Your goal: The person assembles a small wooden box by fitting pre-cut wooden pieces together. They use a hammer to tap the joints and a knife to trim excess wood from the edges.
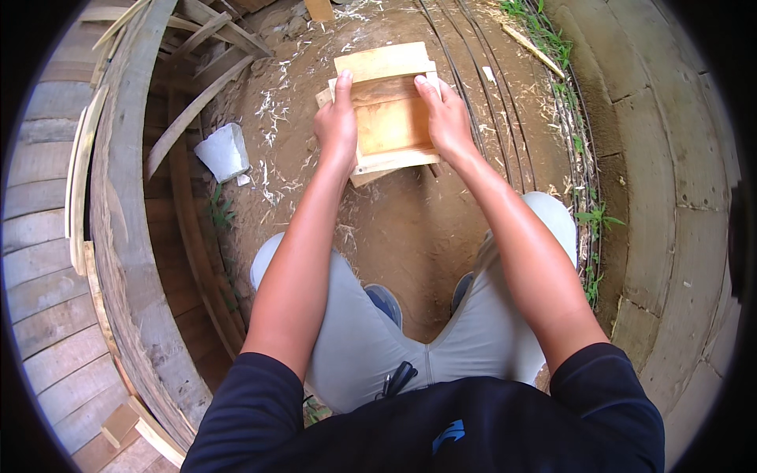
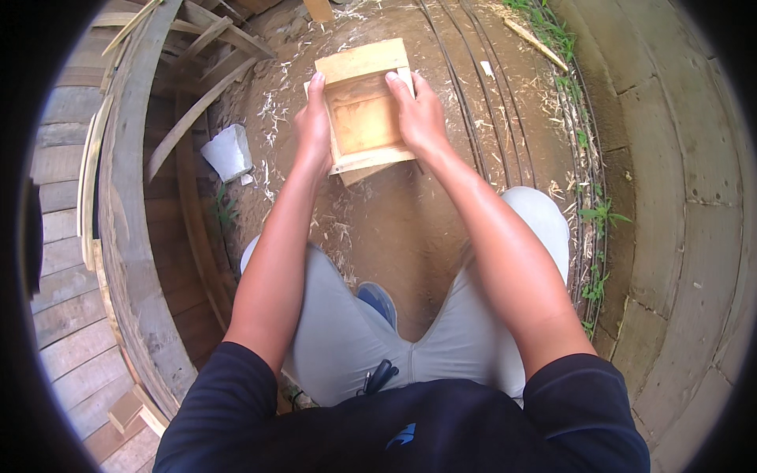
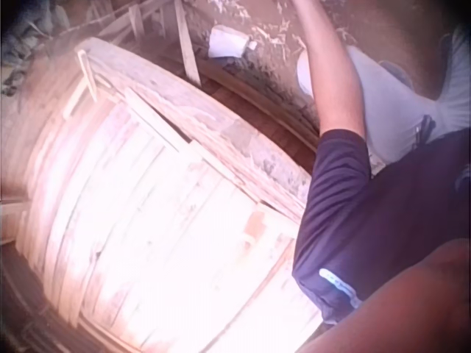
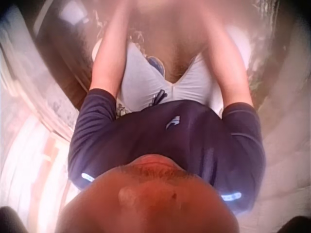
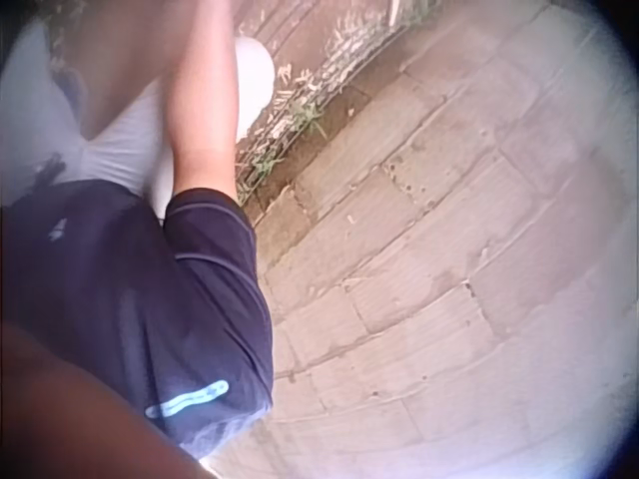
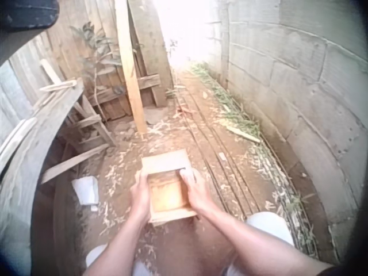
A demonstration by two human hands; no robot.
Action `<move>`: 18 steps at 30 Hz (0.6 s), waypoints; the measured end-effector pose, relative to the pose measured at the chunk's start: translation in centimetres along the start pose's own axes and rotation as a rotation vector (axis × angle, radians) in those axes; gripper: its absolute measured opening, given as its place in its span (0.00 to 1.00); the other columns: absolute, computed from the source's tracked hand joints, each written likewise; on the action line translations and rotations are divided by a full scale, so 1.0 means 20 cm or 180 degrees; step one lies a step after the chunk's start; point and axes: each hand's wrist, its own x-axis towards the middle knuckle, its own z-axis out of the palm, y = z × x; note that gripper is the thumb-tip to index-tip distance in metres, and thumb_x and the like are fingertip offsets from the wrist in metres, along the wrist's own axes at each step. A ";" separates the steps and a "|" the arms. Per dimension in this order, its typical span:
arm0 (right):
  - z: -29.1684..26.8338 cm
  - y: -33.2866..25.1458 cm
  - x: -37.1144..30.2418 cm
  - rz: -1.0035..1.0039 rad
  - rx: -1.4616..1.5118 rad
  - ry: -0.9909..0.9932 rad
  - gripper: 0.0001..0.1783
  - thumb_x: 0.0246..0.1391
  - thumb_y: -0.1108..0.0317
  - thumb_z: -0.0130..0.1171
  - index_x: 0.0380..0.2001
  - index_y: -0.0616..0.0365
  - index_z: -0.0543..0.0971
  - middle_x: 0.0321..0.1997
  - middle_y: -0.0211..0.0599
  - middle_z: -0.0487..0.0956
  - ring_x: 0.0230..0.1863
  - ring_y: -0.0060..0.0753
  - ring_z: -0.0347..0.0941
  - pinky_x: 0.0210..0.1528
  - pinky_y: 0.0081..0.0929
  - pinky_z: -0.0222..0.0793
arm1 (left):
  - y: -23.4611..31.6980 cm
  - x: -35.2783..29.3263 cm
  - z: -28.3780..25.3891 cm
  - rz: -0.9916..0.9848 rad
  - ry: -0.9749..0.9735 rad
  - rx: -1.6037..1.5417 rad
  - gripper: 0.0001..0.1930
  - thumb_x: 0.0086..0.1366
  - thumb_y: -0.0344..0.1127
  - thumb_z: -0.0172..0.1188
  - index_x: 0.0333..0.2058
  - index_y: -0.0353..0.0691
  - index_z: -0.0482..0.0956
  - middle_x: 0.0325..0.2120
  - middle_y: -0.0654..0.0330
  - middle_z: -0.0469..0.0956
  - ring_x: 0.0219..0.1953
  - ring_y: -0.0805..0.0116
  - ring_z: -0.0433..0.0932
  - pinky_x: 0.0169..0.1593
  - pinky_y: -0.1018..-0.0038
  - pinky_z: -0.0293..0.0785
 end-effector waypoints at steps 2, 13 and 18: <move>0.00 -0.01 -0.01 -0.0033 -0.0003 0.0028 0.31 0.66 0.48 0.55 0.59 0.65 0.74 0.56 0.51 0.80 0.59 0.39 0.75 0.61 0.33 0.66 | 0.01 0.00 0.00 0.0037 0.0015 0.0054 0.43 0.62 0.72 0.55 0.38 0.24 0.82 0.37 0.47 0.81 0.41 0.63 0.78 0.49 0.64 0.73; 0.01 -0.03 -0.02 -0.0219 0.0145 0.0024 0.29 0.67 0.50 0.54 0.59 0.65 0.74 0.55 0.49 0.80 0.58 0.37 0.75 0.62 0.32 0.66 | 0.03 -0.03 -0.02 0.0251 0.0128 0.0194 0.41 0.61 0.72 0.55 0.29 0.27 0.80 0.29 0.51 0.79 0.35 0.64 0.76 0.44 0.63 0.72; 0.00 -0.04 -0.03 -0.0258 0.0234 0.0003 0.28 0.68 0.51 0.53 0.58 0.65 0.75 0.54 0.48 0.80 0.58 0.35 0.74 0.61 0.32 0.66 | 0.06 -0.05 -0.02 0.0281 0.0132 0.0259 0.39 0.61 0.73 0.55 0.23 0.33 0.76 0.25 0.54 0.76 0.32 0.65 0.73 0.41 0.63 0.71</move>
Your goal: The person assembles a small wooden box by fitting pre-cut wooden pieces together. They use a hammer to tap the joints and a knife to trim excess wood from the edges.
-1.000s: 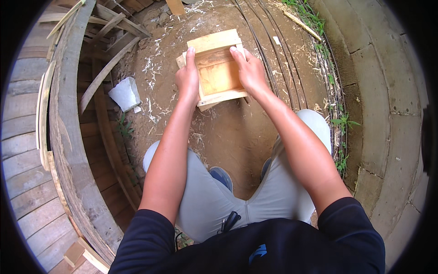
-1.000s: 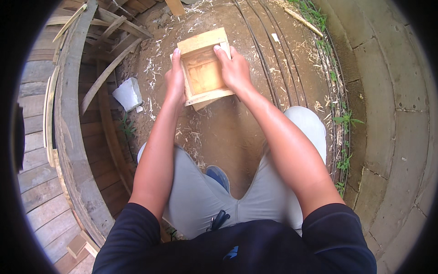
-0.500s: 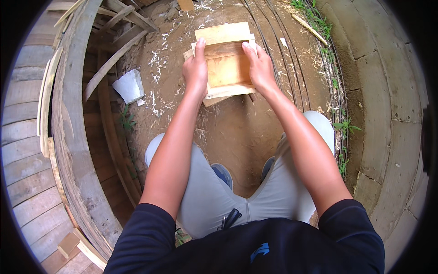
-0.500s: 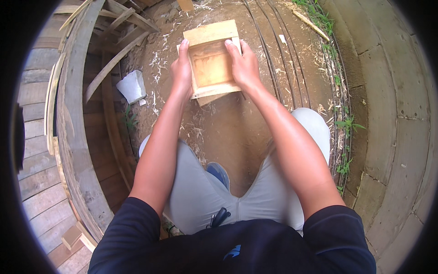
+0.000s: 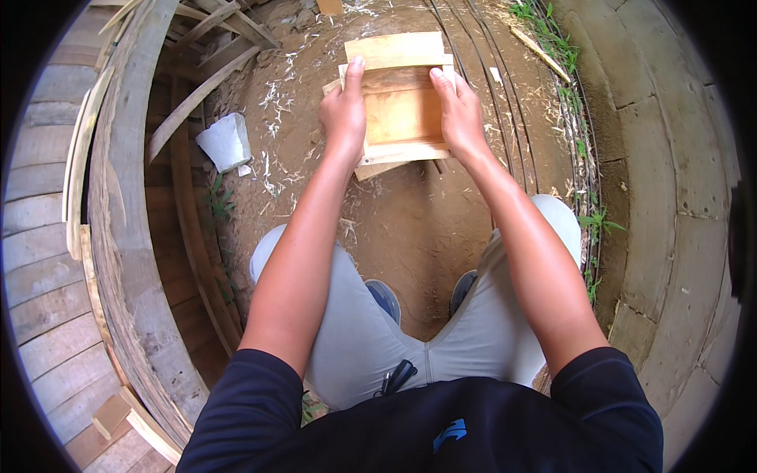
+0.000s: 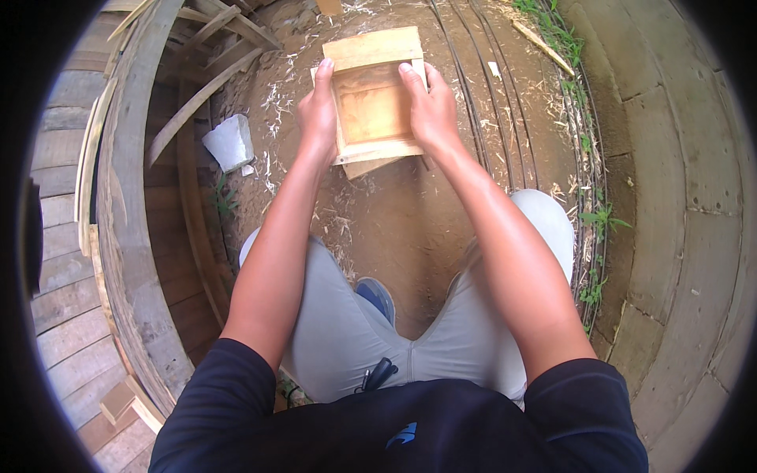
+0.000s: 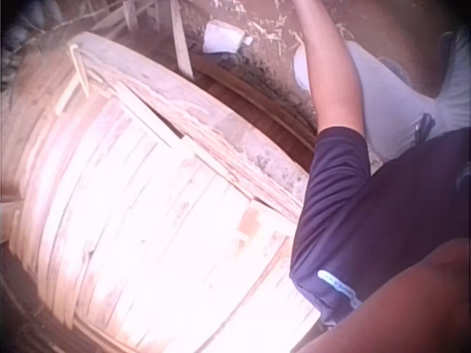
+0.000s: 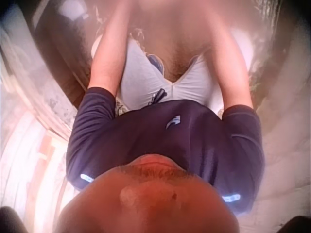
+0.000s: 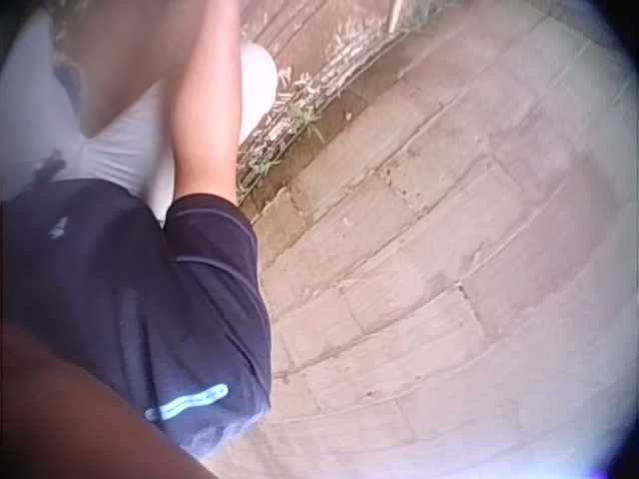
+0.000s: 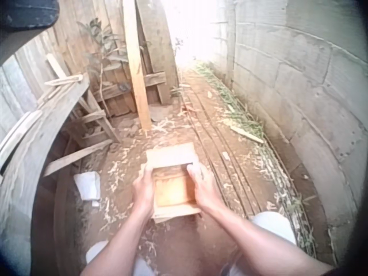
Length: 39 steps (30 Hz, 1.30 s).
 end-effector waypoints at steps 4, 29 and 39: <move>-0.01 0.03 0.01 -0.0044 -0.0009 0.0010 0.28 0.68 0.50 0.53 0.57 0.65 0.75 0.54 0.47 0.81 0.56 0.34 0.75 0.60 0.32 0.66 | -0.01 0.03 0.00 -0.0002 -0.0092 0.0068 0.37 0.62 0.72 0.55 0.20 0.37 0.73 0.24 0.55 0.74 0.31 0.65 0.72 0.39 0.64 0.71; -0.16 -0.12 0.04 0.2231 -0.0902 -0.1101 0.44 0.61 0.34 0.48 0.70 0.54 0.64 0.71 0.53 0.66 0.70 0.57 0.62 0.65 0.64 0.58 | -0.20 0.08 0.00 -0.1260 -0.1745 -0.0174 0.39 0.75 0.63 0.37 0.66 0.30 0.61 0.58 0.43 0.73 0.56 0.57 0.78 0.60 0.63 0.74; -0.17 -0.05 0.06 0.1944 -0.1239 -0.0970 0.46 0.61 0.34 0.49 0.67 0.63 0.66 0.67 0.65 0.68 0.66 0.61 0.67 0.61 0.56 0.66 | -0.23 0.08 0.03 -0.1315 -0.1798 -0.0233 0.38 0.75 0.62 0.37 0.65 0.30 0.62 0.56 0.43 0.75 0.55 0.58 0.79 0.58 0.64 0.75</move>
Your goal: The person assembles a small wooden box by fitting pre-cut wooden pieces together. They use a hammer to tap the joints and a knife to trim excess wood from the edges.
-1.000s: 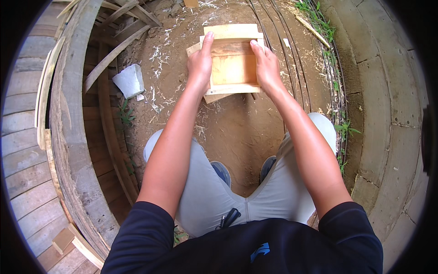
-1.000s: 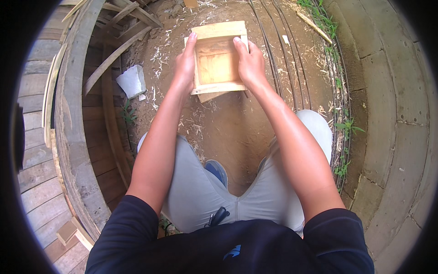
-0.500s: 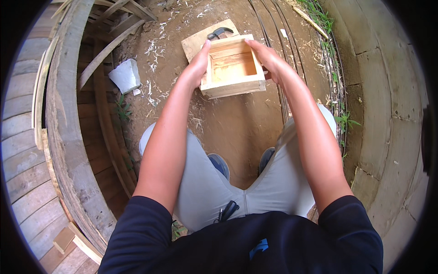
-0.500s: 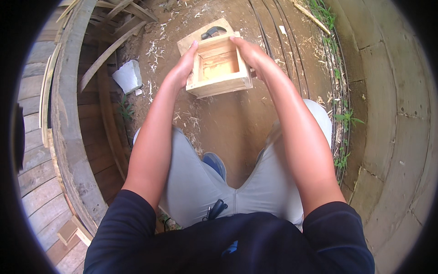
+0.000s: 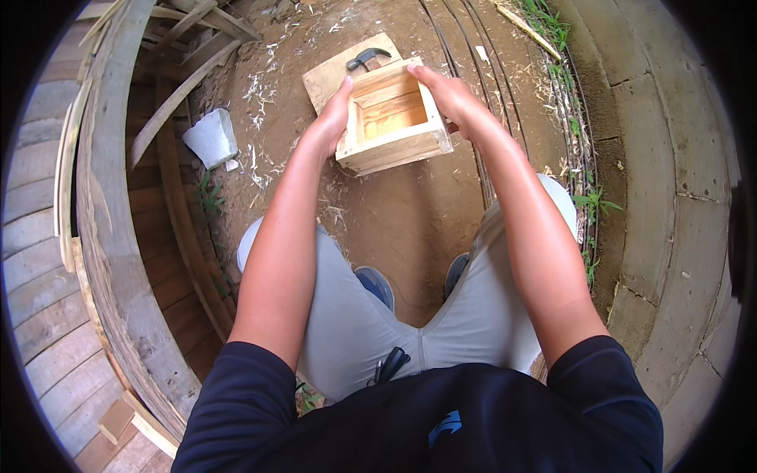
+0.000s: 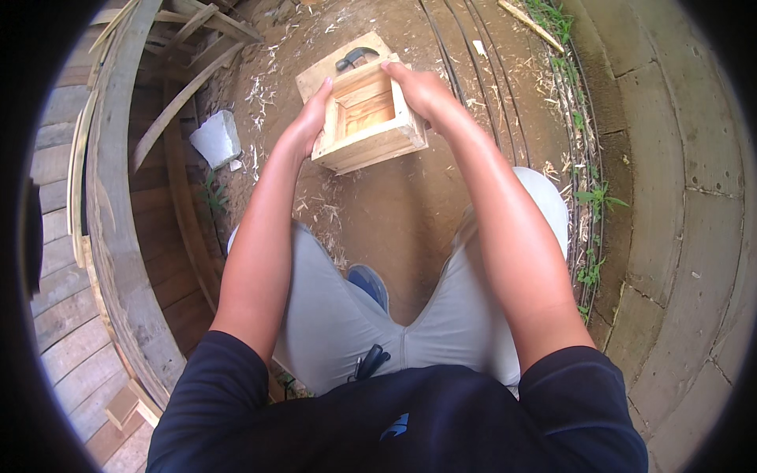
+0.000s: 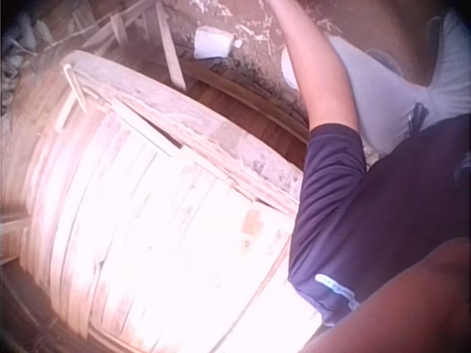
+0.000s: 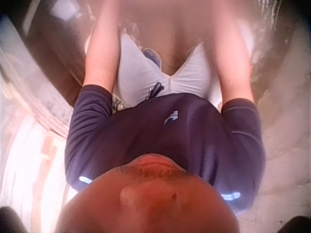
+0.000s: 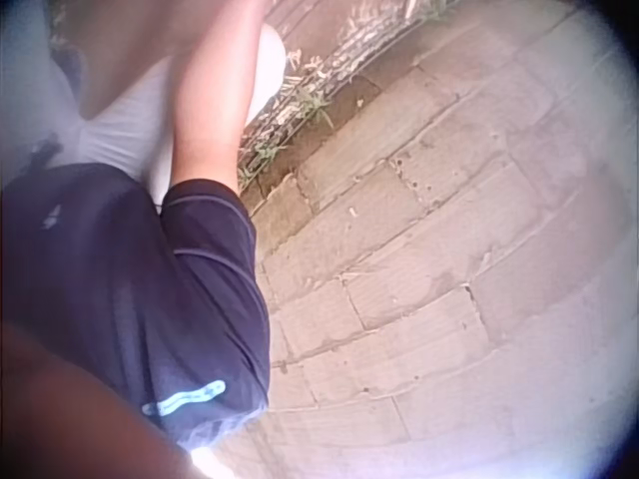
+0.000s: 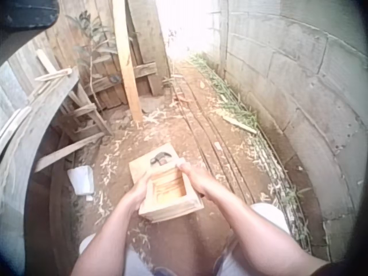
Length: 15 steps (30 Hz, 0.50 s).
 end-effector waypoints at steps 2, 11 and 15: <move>-0.01 -0.01 -0.01 0.0025 0.0097 -0.0086 0.44 0.62 0.36 0.49 0.67 0.65 0.66 0.65 0.65 0.70 0.63 0.58 0.70 0.59 0.55 0.68 | 0.01 0.00 0.00 0.0098 0.0043 0.0004 0.38 0.75 0.62 0.37 0.64 0.29 0.63 0.56 0.43 0.75 0.54 0.58 0.79 0.58 0.65 0.75; 0.03 -0.03 -0.03 -0.0125 0.0711 0.0180 0.39 0.62 0.45 0.43 0.62 0.70 0.68 0.62 0.61 0.73 0.63 0.48 0.69 0.62 0.44 0.63 | 0.00 0.02 0.03 0.0586 0.0581 0.0479 0.41 0.72 0.64 0.43 0.65 0.28 0.64 0.60 0.39 0.71 0.62 0.57 0.72 0.65 0.69 0.63; 0.06 0.04 0.09 -0.0316 0.0707 0.0384 0.44 0.58 0.40 0.47 0.59 0.74 0.70 0.59 0.60 0.74 0.63 0.46 0.69 0.63 0.43 0.61 | 0.03 -0.07 0.11 0.0611 0.1339 0.0972 0.51 0.65 0.75 0.44 0.51 0.17 0.75 0.52 0.31 0.75 0.58 0.45 0.74 0.63 0.62 0.64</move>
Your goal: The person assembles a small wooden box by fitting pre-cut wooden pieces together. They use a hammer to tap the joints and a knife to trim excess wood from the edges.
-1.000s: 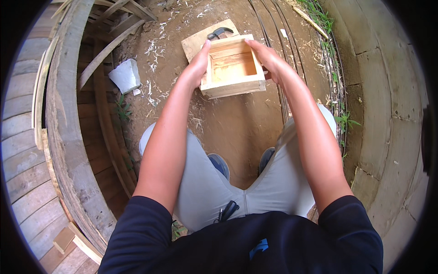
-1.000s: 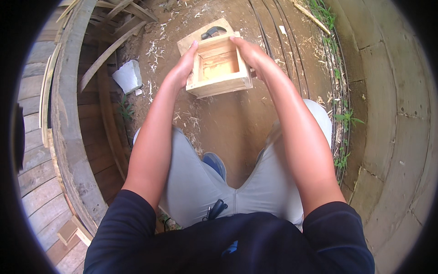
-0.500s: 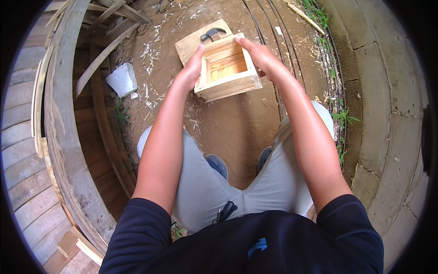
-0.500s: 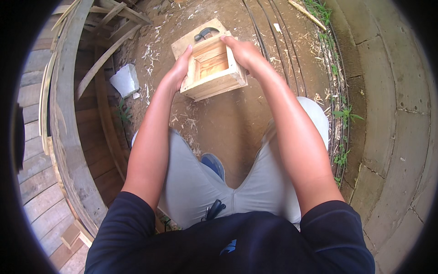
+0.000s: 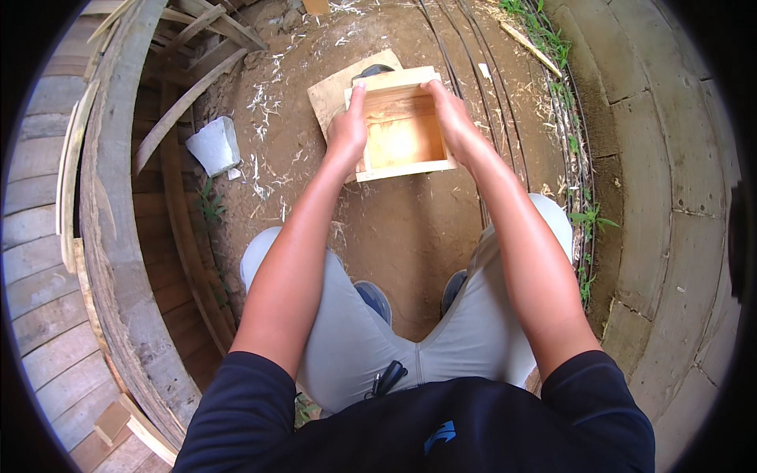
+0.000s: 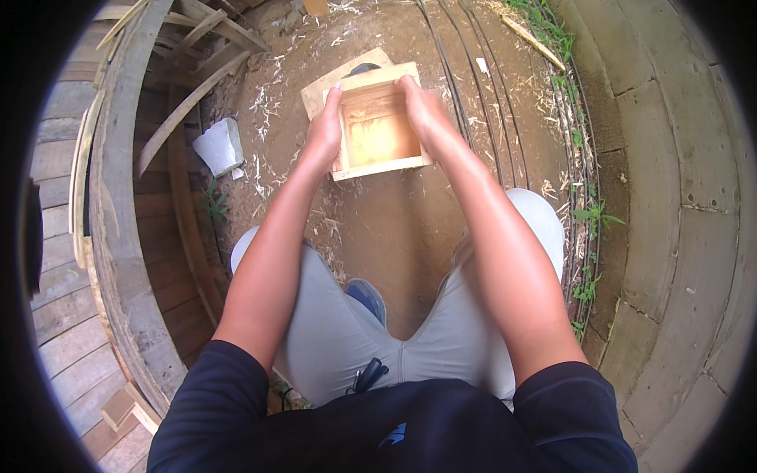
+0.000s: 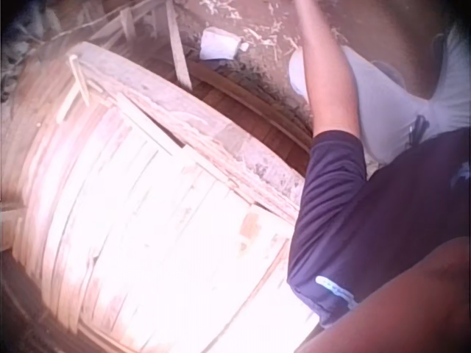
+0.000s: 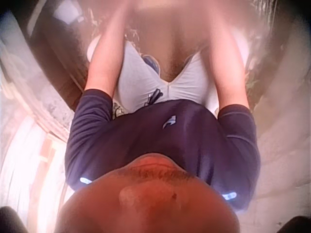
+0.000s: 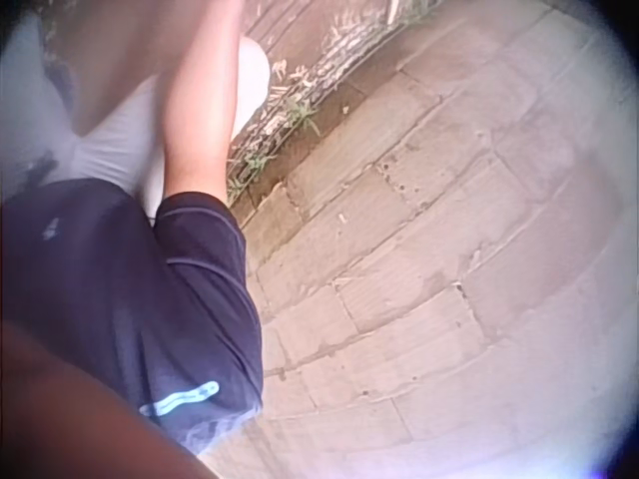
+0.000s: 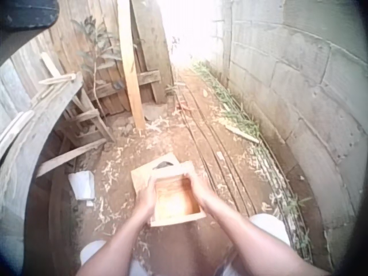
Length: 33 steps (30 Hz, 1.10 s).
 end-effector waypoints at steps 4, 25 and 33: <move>0.03 -0.01 -0.01 -0.0401 0.0000 0.0324 0.49 0.56 0.34 0.50 0.58 0.77 0.69 0.57 0.63 0.76 0.63 0.48 0.69 0.64 0.41 0.61 | 0.04 -0.03 -0.02 0.0156 0.0371 0.0148 0.53 0.64 0.76 0.44 0.48 0.14 0.75 0.49 0.29 0.76 0.56 0.42 0.74 0.62 0.58 0.65; 0.03 -0.02 -0.03 -0.2164 0.0182 0.1011 0.29 0.67 0.48 0.51 0.50 0.68 0.77 0.46 0.52 0.78 0.50 0.45 0.74 0.54 0.36 0.66 | 0.07 -0.06 -0.03 0.2056 0.0951 -0.0826 0.31 0.68 0.58 0.54 0.45 0.29 0.79 0.41 0.42 0.79 0.47 0.49 0.78 0.53 0.58 0.70; 0.04 -0.06 -0.08 -0.2367 -0.0035 0.1122 0.30 0.69 0.48 0.49 0.57 0.67 0.74 0.44 0.52 0.78 0.49 0.44 0.75 0.54 0.34 0.67 | 0.07 -0.09 -0.04 0.2192 0.1107 -0.0623 0.33 0.69 0.60 0.52 0.46 0.26 0.77 0.37 0.47 0.81 0.43 0.59 0.78 0.51 0.62 0.71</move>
